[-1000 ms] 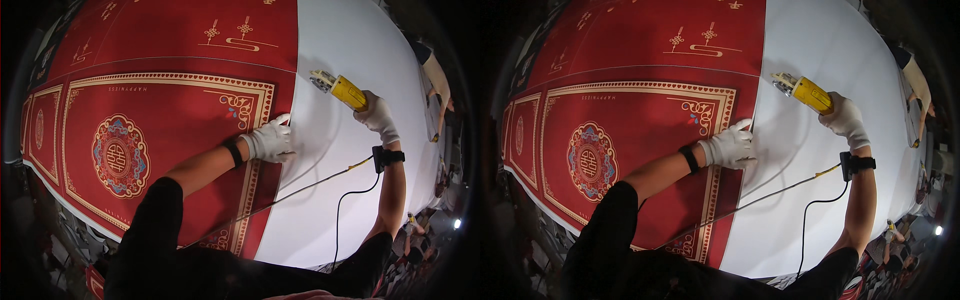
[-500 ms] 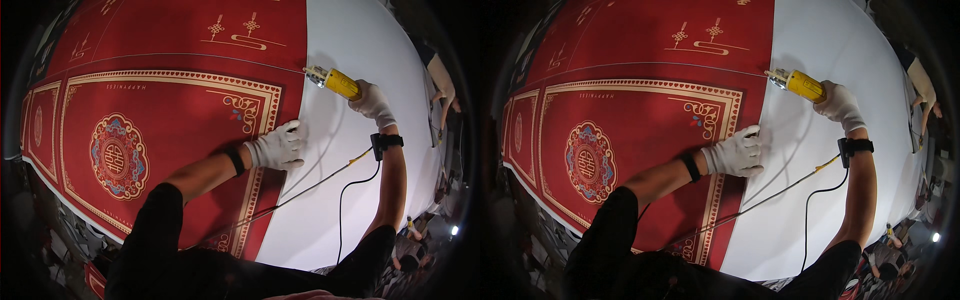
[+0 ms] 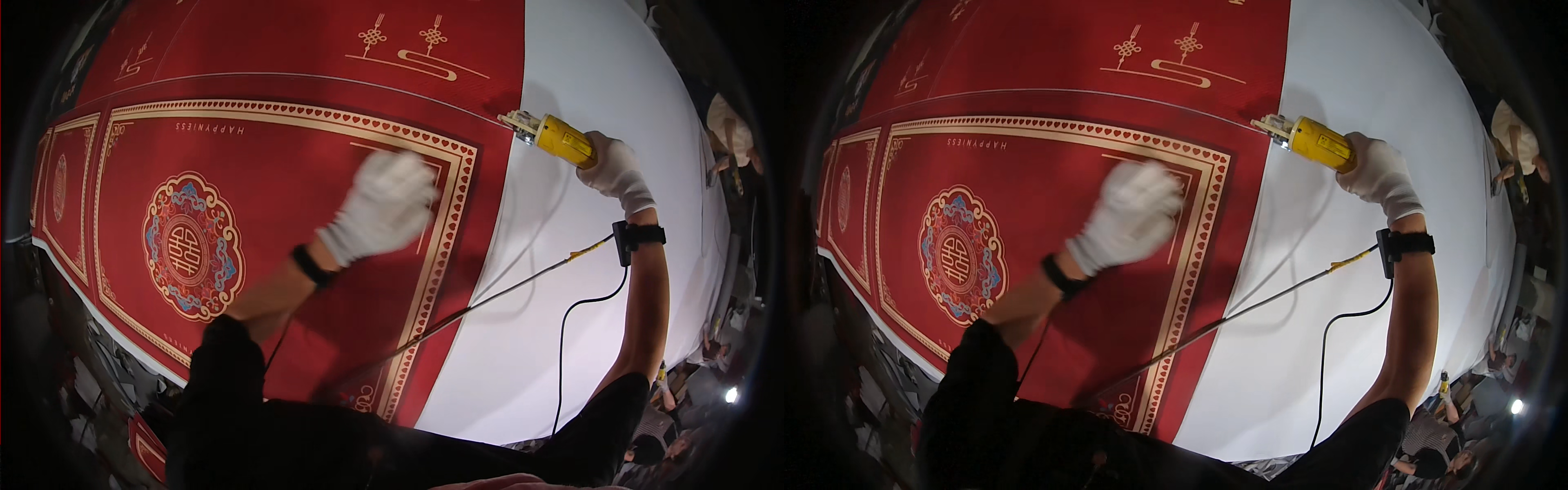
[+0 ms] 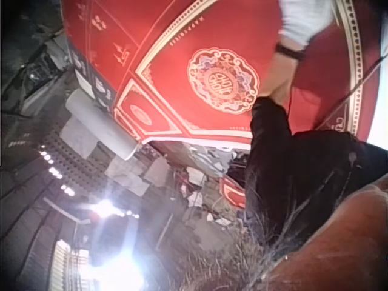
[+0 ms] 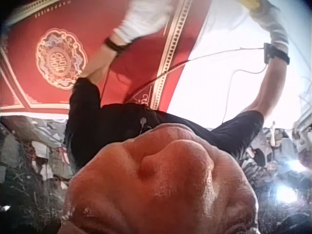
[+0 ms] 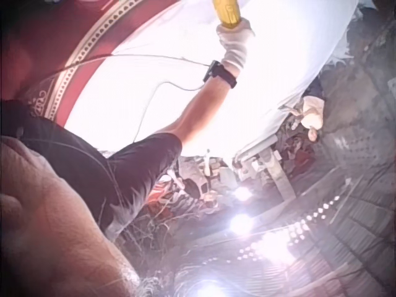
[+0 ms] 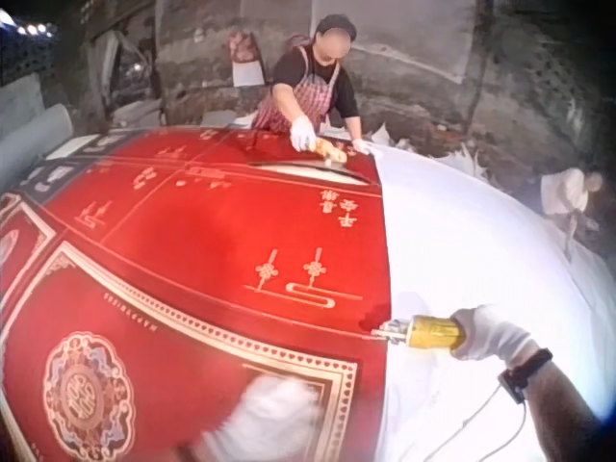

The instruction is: Cutting printed red mats using a handheld electric cutting tool on a large work table.

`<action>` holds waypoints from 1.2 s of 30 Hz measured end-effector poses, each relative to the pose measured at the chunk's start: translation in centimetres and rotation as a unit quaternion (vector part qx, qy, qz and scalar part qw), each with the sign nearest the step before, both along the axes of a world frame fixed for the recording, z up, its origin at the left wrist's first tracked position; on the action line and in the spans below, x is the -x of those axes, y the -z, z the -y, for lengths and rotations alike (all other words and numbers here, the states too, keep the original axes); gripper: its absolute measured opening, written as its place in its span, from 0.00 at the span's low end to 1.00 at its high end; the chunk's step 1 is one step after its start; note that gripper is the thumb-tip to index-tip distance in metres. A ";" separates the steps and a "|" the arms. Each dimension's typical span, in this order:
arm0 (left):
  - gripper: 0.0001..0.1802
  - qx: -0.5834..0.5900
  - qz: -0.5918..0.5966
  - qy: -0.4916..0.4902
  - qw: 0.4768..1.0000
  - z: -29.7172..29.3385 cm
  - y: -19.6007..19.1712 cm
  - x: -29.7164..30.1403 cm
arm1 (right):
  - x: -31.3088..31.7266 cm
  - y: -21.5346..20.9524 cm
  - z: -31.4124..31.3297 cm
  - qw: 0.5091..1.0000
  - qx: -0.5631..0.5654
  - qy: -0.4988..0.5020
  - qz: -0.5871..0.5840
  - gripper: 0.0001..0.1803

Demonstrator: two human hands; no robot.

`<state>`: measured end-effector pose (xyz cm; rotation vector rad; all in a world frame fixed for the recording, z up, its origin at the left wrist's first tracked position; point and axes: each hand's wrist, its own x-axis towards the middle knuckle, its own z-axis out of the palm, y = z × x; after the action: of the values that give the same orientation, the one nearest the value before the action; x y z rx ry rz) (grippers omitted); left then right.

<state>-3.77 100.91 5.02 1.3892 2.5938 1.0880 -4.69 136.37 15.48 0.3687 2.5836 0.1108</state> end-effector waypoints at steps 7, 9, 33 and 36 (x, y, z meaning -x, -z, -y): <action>0.10 0.138 -0.188 -0.380 0.895 25.0 4.1 8.1 | 1.0 -0.8 1.5 0.999 -0.015 -0.023 0.020 0.20; 0.19 0.268 -0.211 -0.462 0.818 32.6 5.1 8.5 | 1.2 -0.7 1.7 1.000 -0.004 -0.017 0.014 0.21; 0.39 0.408 0.029 -0.590 0.696 39.3 9.8 6.7 | 10.0 6.6 11.0 0.978 0.199 -0.049 -0.038 0.30; 0.39 0.418 0.034 -0.586 0.693 39.7 9.4 6.1 | 11.3 6.1 14.9 0.974 0.227 -0.008 0.002 0.28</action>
<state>-9.91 61.19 -4.36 -0.5921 3.0497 -0.2775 -16.01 121.50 9.41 0.1758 2.5104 -0.4651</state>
